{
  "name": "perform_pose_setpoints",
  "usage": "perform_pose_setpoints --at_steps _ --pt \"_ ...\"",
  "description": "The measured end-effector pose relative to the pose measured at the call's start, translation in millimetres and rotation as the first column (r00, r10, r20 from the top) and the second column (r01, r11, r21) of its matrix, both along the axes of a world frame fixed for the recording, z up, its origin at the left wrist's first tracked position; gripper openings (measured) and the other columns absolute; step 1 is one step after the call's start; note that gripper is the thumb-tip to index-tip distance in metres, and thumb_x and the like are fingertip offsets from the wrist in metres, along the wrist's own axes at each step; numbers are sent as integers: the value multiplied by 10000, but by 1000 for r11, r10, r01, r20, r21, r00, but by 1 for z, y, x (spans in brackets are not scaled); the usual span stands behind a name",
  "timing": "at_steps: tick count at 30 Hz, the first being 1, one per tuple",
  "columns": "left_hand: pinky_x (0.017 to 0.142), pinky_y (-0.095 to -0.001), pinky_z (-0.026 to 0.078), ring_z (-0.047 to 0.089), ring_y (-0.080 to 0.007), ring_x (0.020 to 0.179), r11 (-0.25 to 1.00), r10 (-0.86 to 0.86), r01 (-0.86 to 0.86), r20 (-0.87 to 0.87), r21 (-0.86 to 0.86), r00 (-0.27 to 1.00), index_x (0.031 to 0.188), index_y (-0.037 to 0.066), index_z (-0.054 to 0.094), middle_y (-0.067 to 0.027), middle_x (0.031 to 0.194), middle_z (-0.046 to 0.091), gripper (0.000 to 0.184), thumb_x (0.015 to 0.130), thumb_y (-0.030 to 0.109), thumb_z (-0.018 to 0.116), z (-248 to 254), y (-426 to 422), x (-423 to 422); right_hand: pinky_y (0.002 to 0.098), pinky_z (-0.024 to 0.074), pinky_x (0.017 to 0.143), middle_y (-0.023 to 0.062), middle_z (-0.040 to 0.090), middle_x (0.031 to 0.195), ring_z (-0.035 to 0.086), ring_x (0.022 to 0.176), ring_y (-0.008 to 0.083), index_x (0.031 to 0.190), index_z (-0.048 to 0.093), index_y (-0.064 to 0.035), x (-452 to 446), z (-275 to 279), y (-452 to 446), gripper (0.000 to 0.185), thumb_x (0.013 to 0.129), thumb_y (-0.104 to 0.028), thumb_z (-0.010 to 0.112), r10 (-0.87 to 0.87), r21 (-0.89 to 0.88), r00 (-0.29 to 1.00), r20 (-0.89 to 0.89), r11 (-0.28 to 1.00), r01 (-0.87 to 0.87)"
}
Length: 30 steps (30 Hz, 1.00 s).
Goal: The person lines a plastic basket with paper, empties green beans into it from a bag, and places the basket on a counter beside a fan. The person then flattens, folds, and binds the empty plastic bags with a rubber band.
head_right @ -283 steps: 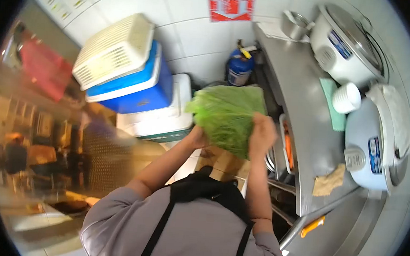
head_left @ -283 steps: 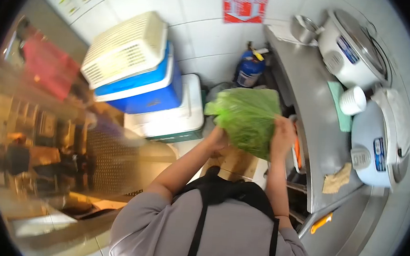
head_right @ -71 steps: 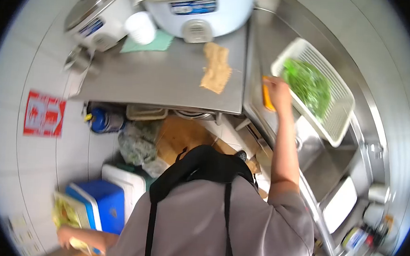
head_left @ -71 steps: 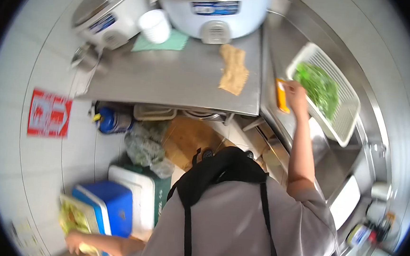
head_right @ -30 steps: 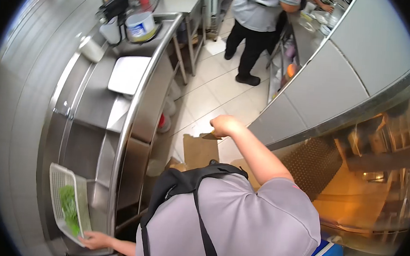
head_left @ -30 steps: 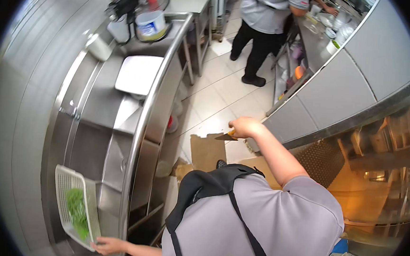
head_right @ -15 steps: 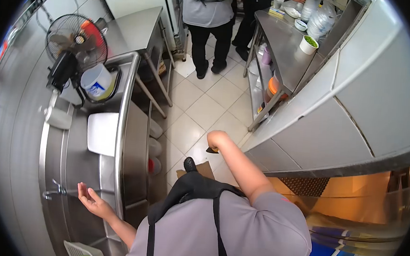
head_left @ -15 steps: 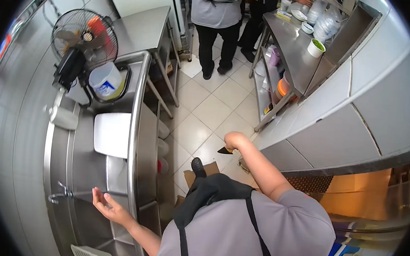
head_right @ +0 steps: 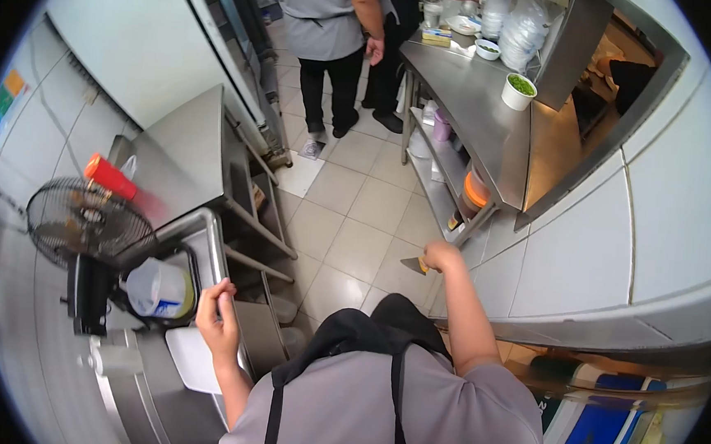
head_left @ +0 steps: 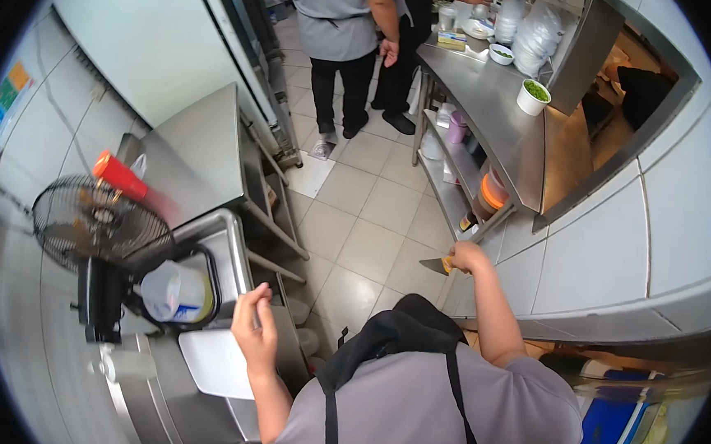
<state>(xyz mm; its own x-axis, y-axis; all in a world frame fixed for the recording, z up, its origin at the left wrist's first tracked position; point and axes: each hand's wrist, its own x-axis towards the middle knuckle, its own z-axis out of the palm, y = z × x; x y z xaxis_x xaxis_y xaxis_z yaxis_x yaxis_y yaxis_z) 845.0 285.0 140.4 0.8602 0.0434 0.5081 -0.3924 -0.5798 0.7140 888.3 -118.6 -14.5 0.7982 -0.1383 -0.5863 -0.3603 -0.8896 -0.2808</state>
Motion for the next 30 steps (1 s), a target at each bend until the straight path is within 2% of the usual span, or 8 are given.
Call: perform_pose_setpoints --at_steps 4,8,10,11,15,18,21,30 --pt "633 -296 444 568 -242 695 958 -262 266 -51 103 964 881 -15 591 -125 762 580 158 749 -60 516 -4 -46 78 342 458 460 125 590 566 571 456 213 822 666 -59 48 -12 -36 208 654 -138 572 -130 18 991 -39 991 131" --pt "610 -314 436 555 -259 661 922 -340 340 -36 186 940 859 2 597 -113 733 574 156 725 -52 538 -4 -87 161 343 472 470 148 597 583 585 476 232 753 663 -29 129 -62 -80 189 627 -151 591 -45 -55 999 -4 998 44" --pt "606 -319 434 554 -262 653 918 -332 333 -43 214 942 854 10 599 -109 727 574 154 724 -50 540 4 -103 200 342 480 480 156 603 597 591 486 240 727 659 -11 171 -58 -83 195 616 -160 599 -25 -50 995 -97 999 20" --pt "606 -321 434 555 -262 651 921 -320 322 -46 220 946 851 14 599 -108 725 574 152 725 -48 541 10 -113 220 343 485 493 155 613 620 599 506 245 720 656 3 194 -55 -85 209 619 -169 597 179 -104 979 -94 976 -189" --pt "600 -328 431 554 -263 651 947 -237 242 -51 210 970 847 25 600 -107 723 576 148 729 -43 543 20 -135 290 361 486 549 154 625 653 618 581 256 762 660 -6 292 -71 -83 229 641 -180 576 269 -91 941 -204 952 -291" --pt "600 -327 430 551 -267 649 962 -155 181 -135 207 979 845 26 601 -109 726 576 132 739 -29 546 16 -137 331 364 485 579 154 633 691 624 627 261 791 660 -12 356 -89 -71 237 653 -181 568 475 -105 866 -153 864 -492" --pt "607 -323 432 551 -267 649 973 -65 106 -199 205 978 841 24 607 -107 723 572 109 758 -7 544 1 -129 373 392 495 680 200 629 845 625 803 308 800 661 -5 421 -46 -39 242 578 -80 602 411 -77 892 -190 899 -431" --pt "616 -336 427 537 -279 657 988 -18 51 -219 143 976 880 12 613 -114 723 558 157 824 133 530 -30 -90 571 359 482 575 147 621 669 613 595 246 834 650 -23 643 -41 16 232 680 -157 540 506 -15 847 -161 857 -515"
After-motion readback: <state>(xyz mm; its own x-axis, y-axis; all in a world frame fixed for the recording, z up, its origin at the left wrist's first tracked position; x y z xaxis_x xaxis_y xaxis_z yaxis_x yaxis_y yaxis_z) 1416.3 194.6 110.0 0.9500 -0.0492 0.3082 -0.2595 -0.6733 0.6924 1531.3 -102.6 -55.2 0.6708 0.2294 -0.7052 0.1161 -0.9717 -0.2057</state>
